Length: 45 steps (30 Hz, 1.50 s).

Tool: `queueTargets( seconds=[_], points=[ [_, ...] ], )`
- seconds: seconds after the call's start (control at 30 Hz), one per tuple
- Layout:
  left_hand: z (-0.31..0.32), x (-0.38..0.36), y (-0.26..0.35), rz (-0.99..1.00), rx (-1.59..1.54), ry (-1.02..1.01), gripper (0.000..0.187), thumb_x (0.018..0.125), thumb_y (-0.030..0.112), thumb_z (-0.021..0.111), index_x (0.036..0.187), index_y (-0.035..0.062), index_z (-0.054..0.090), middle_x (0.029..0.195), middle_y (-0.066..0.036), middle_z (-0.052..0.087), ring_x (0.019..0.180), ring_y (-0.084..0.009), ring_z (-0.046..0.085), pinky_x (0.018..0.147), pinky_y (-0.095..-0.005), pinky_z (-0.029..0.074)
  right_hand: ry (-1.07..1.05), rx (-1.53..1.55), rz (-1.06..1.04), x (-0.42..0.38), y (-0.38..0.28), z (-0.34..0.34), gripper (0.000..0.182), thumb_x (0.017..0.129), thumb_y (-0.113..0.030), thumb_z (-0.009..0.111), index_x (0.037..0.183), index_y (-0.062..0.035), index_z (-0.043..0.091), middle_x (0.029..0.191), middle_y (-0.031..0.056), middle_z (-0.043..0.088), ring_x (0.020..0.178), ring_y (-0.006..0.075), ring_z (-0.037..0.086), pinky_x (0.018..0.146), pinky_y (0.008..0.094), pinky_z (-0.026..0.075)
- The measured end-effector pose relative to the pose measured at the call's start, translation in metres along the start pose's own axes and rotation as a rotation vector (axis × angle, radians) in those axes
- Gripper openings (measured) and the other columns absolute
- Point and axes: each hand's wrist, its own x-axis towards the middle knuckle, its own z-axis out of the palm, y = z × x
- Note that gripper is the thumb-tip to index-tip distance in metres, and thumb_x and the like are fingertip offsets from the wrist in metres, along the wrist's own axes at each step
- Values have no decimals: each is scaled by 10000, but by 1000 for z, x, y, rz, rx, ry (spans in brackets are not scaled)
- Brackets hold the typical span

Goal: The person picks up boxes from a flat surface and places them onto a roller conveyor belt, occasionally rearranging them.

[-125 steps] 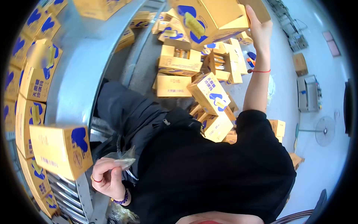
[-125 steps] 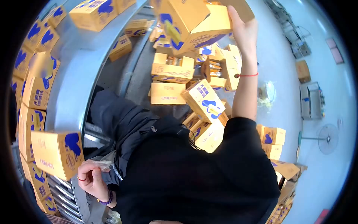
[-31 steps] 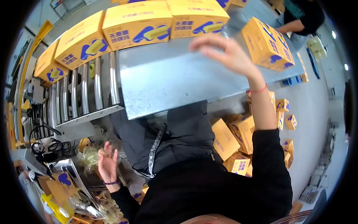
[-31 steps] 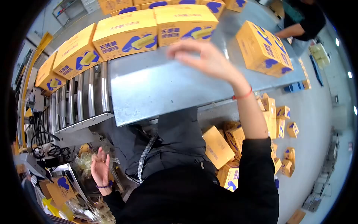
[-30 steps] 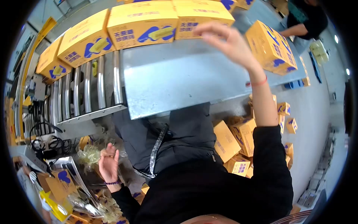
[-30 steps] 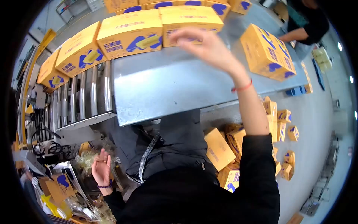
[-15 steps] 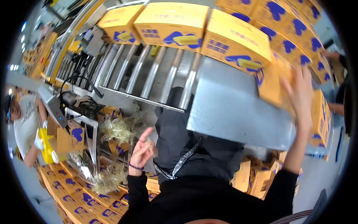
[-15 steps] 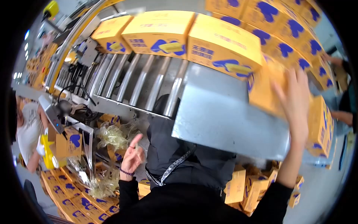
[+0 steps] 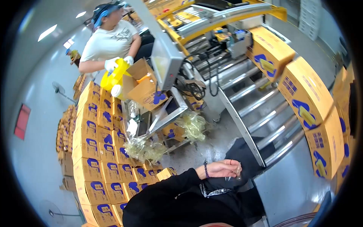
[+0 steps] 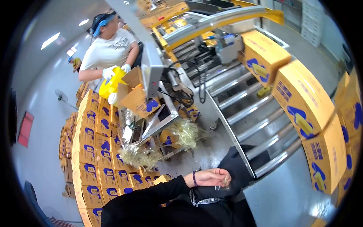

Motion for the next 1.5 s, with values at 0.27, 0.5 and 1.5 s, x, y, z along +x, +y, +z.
queueTargets(
  seconds=[0.27, 0.5, 1.5],
  points=[
    [-42, -20, 33, 334, -306, 104, 434, 1044, 101, 514, 1460, 5, 435, 1276, -124, 596, 1145, -185, 634, 980, -272, 564, 405, 139, -54, 60, -3, 0, 469, 1009, -216, 590, 1406, 17, 503, 1432, 235, 487, 1250, 348, 533, 1089, 427, 409],
    [-61, -88, 75, 782, -100, 524, 357, 1002, 39, 565, 1335, -74, 504, 1345, -211, 580, 1223, -259, 610, 1043, -282, 538, 275, 374, -306, 198, -113, 59, 604, 1011, -370, 573, 1467, 3, 436, 1475, 215, 462, 1355, 349, 450, 1147, 424, 336],
    [-83, -104, 118, 921, 702, 1266, 417, 892, -77, 597, 1307, -42, 581, 1277, -126, 635, 1069, -196, 647, 936, -315, 550, 261, -423, 216, -44, 71, 30, 573, 1002, -317, 583, 1459, 2, 447, 1456, 264, 461, 1355, 403, 431, 1136, 453, 348]
  ],
)
